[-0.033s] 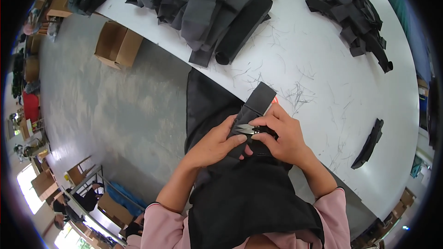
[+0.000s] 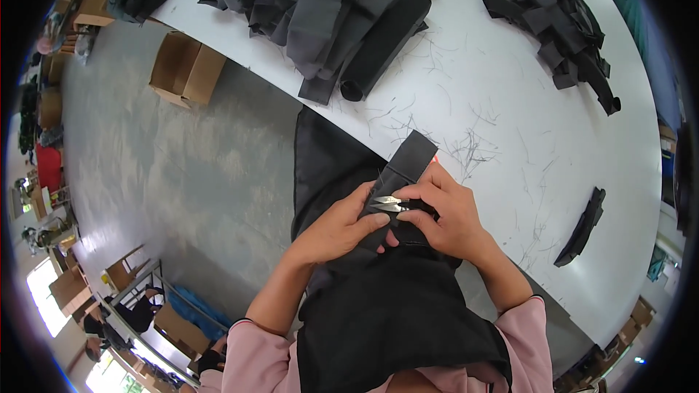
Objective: Cutting small notches or trimming edges of black fabric strips using small scissors in a factory setting.
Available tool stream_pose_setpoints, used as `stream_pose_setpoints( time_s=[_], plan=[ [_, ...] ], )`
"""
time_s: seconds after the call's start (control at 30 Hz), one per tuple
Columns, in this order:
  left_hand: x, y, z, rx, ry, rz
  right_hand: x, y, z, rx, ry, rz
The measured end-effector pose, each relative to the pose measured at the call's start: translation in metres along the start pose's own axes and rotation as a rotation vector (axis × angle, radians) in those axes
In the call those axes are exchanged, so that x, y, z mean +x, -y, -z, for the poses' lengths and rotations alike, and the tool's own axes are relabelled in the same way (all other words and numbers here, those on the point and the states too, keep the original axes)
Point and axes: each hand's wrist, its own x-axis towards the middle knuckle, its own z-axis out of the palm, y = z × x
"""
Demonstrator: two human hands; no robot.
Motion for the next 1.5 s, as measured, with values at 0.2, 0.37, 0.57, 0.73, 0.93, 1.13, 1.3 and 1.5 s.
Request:
stream_pose_setpoints(
  time_s=[0.2, 0.37, 0.57, 0.73, 0.93, 1.13, 1.3, 1.5],
  plan=[
    [-0.004, -0.001, 0.003, -0.044, 0.059, 0.025, 0.001, -0.002, -0.002, -0.014, -0.017, 0.128],
    [-0.001, -0.003, -0.001, -0.038, 0.067, 0.033, -0.005, 0.002, 0.000, -0.080, -0.083, 0.156],
    [0.000, 0.003, -0.002, -0.171, -0.001, -0.081, -0.024, 0.000, 0.005, -0.061, -0.476, 0.056],
    [0.004, 0.003, -0.006, -0.270, 0.051, -0.127, -0.019, -0.005, -0.002, -0.162, -0.448, -0.003],
    [0.004, 0.007, -0.011, -0.282, 0.021, -0.133, -0.014, -0.006, -0.006, -0.352, -0.475, 0.096],
    [0.006, 0.011, -0.012, -0.323, 0.046, -0.137, -0.016, -0.008, -0.009, -0.371, -0.510, 0.120],
    [0.007, 0.012, -0.013, -0.331, 0.053, -0.129, -0.022, -0.013, -0.010, 0.011, -0.506, -0.080],
    [0.006, 0.010, -0.019, -0.266, 0.008, -0.141, -0.016, -0.008, -0.014, -0.005, -0.556, -0.003]
  ],
)
